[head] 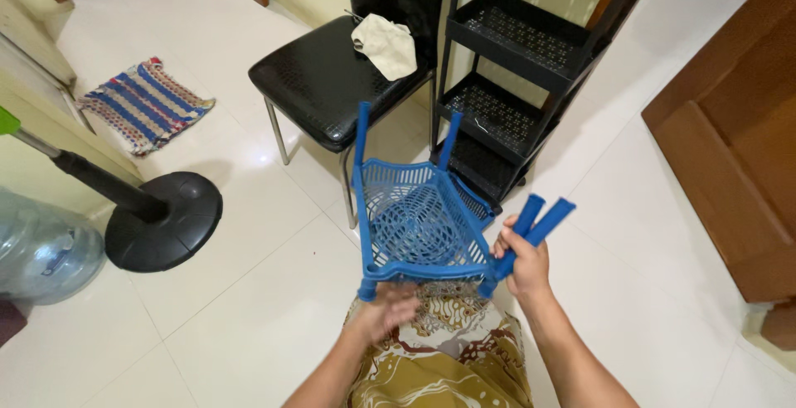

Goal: The person disassembles a blue plastic basket by removing its legs and separating the frame. They then move several small bottles and a cloth from a black rolling cart to a nearby chair. The person proceeds to disassemble the black rolling cart by removing its shelves and legs, placing the parts into the blue basket.

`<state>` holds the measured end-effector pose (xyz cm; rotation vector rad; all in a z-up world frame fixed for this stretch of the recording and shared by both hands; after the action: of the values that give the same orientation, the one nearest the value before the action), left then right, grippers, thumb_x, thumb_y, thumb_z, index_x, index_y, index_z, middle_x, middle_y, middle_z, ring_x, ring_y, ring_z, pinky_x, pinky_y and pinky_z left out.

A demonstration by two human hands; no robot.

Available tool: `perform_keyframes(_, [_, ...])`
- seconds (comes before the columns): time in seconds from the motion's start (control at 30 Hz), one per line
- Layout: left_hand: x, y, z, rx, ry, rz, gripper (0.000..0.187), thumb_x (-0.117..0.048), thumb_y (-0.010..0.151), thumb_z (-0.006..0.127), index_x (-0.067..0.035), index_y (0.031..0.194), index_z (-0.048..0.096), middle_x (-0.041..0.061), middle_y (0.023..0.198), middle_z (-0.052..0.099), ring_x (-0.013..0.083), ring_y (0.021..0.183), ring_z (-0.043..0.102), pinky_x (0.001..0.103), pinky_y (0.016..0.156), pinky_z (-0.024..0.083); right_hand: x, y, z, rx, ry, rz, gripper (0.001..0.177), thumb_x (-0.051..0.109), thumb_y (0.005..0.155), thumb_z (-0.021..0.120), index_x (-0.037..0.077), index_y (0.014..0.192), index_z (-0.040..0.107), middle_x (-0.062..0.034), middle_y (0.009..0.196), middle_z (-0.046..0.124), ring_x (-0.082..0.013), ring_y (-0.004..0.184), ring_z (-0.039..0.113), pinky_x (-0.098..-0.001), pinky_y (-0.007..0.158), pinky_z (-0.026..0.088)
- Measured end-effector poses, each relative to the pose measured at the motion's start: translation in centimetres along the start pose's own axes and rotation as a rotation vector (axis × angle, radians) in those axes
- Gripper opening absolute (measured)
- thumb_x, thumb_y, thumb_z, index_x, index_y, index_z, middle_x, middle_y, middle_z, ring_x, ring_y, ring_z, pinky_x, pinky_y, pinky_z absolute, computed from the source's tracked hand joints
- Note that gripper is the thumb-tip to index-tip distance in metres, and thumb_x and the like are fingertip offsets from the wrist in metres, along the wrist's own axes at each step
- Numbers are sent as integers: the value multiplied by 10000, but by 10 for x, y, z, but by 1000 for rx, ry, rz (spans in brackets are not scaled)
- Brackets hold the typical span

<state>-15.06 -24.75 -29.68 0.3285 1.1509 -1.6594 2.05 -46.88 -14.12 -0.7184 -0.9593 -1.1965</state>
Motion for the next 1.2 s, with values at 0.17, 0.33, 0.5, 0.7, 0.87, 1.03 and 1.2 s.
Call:
perform_keyframes(0.17, [2,2,82,144,199,365,934,-341,923,742,-139,1610,144,173,1498,559,216,1357,559,305,1090,516,-13,-46,18,-34,-119,-134,146,-9,902,591,48,1027,543,-50,793,563,-161,704,584,-371,756,553])
perform_keyframes(0.33, [-4,33,52,-351,-224,504,816,-154,861,726,-102,1530,261,110,1242,574,222,1060,570,382,877,487,-44,-67,37,5,6,-213,128,-50,938,583,40,1014,535,-67,866,581,-165,777,594,-372,837,549])
perform_keyframes(0.5, [-11,52,28,-403,-193,653,730,-33,849,655,-45,1485,298,115,1236,583,214,1093,601,364,948,524,-58,-54,49,179,-58,-144,178,-62,901,617,58,1002,532,-77,866,593,-174,751,603,-395,832,566])
perform_keyframes(0.7, [-21,46,16,-324,-162,405,632,-127,933,568,-42,1499,300,149,1265,635,247,1098,634,410,916,550,-60,-61,91,583,-137,-61,163,-12,887,690,79,975,586,-60,895,630,-175,856,654,-400,860,571])
perform_keyframes(0.87, [-22,36,-1,-258,348,292,736,-206,927,579,-100,1565,228,50,1263,719,194,1182,672,300,982,516,-44,-63,129,1063,-172,26,166,38,839,759,43,991,696,-108,952,742,-186,864,699,-399,1010,475])
perform_keyframes(1.03, [-7,51,-54,-242,312,449,740,-162,837,641,11,1490,339,153,1210,706,278,1135,685,360,945,570,7,-8,100,899,108,128,248,46,876,739,9,1121,720,-136,917,740,-262,837,733,-522,966,613])
perform_keyframes(1.2, [12,32,-116,-297,182,315,798,-233,814,641,-91,1528,315,132,1294,662,270,1129,681,442,883,588,10,47,17,322,326,38,398,32,897,641,34,1291,588,-108,923,664,-289,893,716,-530,919,593])
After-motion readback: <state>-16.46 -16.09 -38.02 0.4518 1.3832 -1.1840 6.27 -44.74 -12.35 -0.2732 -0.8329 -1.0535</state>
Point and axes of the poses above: each hand's wrist, its own y-axis towards the middle knuckle, its own z-axis out of the palm, x = y × z, the point moved 10 cm from there along y, towards the middle knuckle
